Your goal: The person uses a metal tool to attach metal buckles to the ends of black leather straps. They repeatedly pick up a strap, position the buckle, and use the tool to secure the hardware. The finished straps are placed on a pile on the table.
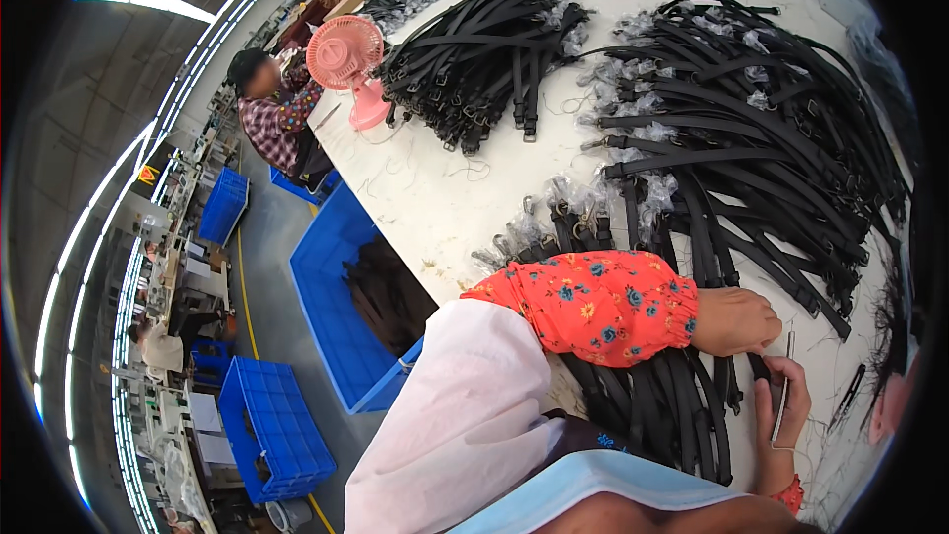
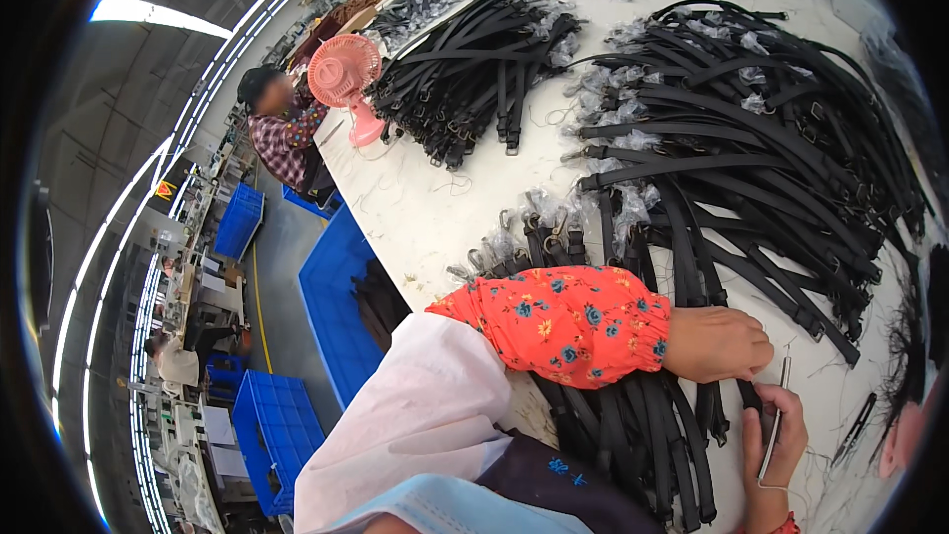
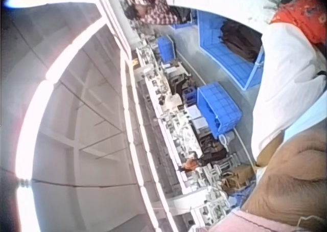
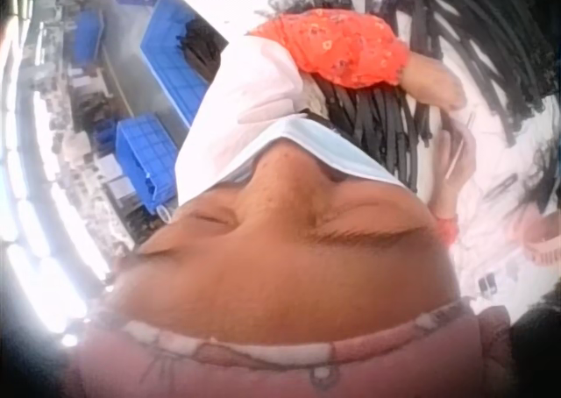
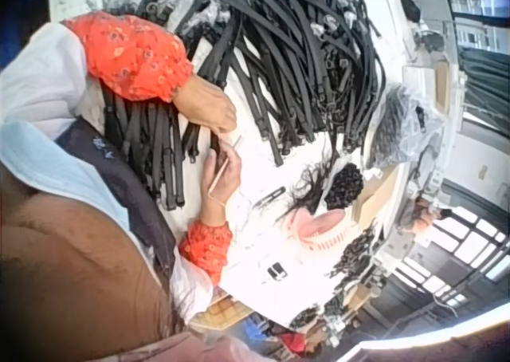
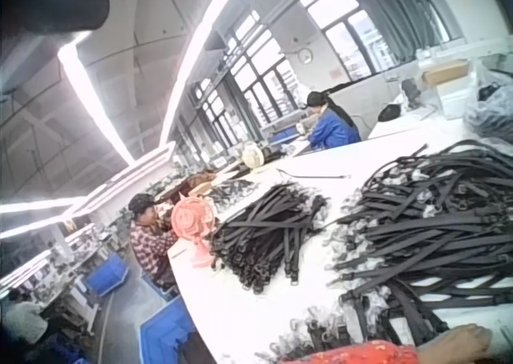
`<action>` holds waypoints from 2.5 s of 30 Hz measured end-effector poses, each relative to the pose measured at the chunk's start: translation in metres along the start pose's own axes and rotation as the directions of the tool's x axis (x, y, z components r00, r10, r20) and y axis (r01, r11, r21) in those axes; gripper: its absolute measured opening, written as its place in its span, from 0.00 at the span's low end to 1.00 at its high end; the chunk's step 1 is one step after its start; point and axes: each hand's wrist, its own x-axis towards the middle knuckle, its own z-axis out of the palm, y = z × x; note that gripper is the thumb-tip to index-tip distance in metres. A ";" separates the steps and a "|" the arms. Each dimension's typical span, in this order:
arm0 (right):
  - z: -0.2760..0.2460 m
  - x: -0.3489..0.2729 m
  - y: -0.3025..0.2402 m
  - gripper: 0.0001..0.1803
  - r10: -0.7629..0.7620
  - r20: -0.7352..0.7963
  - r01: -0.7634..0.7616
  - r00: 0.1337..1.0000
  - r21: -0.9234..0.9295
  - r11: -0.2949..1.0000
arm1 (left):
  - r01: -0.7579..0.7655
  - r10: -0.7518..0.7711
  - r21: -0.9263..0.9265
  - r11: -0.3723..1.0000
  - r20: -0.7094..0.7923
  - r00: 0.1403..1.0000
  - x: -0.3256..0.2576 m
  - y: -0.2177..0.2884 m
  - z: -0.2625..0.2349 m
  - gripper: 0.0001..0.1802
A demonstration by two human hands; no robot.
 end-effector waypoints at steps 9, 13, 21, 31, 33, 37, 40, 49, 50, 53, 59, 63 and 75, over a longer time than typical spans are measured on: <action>-0.001 -0.001 0.001 0.15 0.036 0.005 -0.036 0.999 0.033 0.999 | 0.016 -0.016 0.000 1.000 0.019 1.000 0.001 0.000 -0.001 0.09; -0.002 0.000 -0.001 0.15 0.022 0.015 -0.022 1.000 0.012 1.000 | 0.010 -0.010 -0.013 1.000 0.006 1.000 0.000 0.001 -0.002 0.09; -0.003 0.001 -0.002 0.15 0.005 0.029 -0.005 1.000 0.001 1.000 | 0.015 -0.015 -0.024 1.000 0.005 1.000 0.000 0.000 -0.002 0.09; -0.001 0.000 -0.001 0.16 -0.008 0.013 0.008 1.000 0.009 1.000 | 0.016 -0.016 -0.018 1.000 0.002 1.000 0.000 0.000 -0.002 0.08; -0.002 0.000 -0.001 0.15 -0.005 0.019 0.005 1.000 0.007 1.000 | 0.016 -0.016 -0.014 1.000 0.004 1.000 0.000 0.000 -0.002 0.08; -0.002 0.000 0.000 0.15 -0.008 0.019 0.008 1.000 0.003 1.000 | 0.022 -0.022 -0.011 1.000 0.012 1.000 0.000 0.001 -0.002 0.08; -0.002 0.000 -0.001 0.15 -0.011 0.019 0.011 1.000 -0.003 1.000 | 0.022 -0.022 -0.009 1.000 0.008 1.000 0.000 0.001 -0.002 0.08; -0.002 -0.001 -0.001 0.15 0.023 0.024 -0.024 0.999 0.023 0.999 | 0.019 -0.019 -0.010 1.000 0.004 1.000 0.000 0.001 -0.003 0.08; -0.002 -0.001 -0.002 0.15 0.026 0.029 -0.027 0.999 0.020 0.999 | 0.020 -0.020 -0.013 1.000 0.006 1.000 0.000 0.001 -0.003 0.08; -0.003 0.000 -0.002 0.15 0.024 0.033 -0.025 0.999 0.014 1.000 | 0.025 -0.024 -0.018 1.000 0.011 1.000 0.000 0.001 -0.003 0.08; -0.004 0.002 0.000 0.15 0.020 0.032 -0.021 0.999 0.018 1.000 | 0.028 -0.028 -0.014 1.000 0.004 1.000 0.002 -0.001 -0.002 0.08; -0.002 0.000 0.005 0.15 0.031 0.027 -0.033 0.999 0.042 0.999 | 0.040 -0.040 -0.034 0.999 0.011 0.999 0.002 0.000 -0.002 0.09; -0.002 -0.007 0.006 0.11 0.093 0.024 -0.094 0.995 0.067 0.993 | 0.094 -0.092 -0.044 0.995 0.051 0.995 0.000 0.002 -0.003 0.11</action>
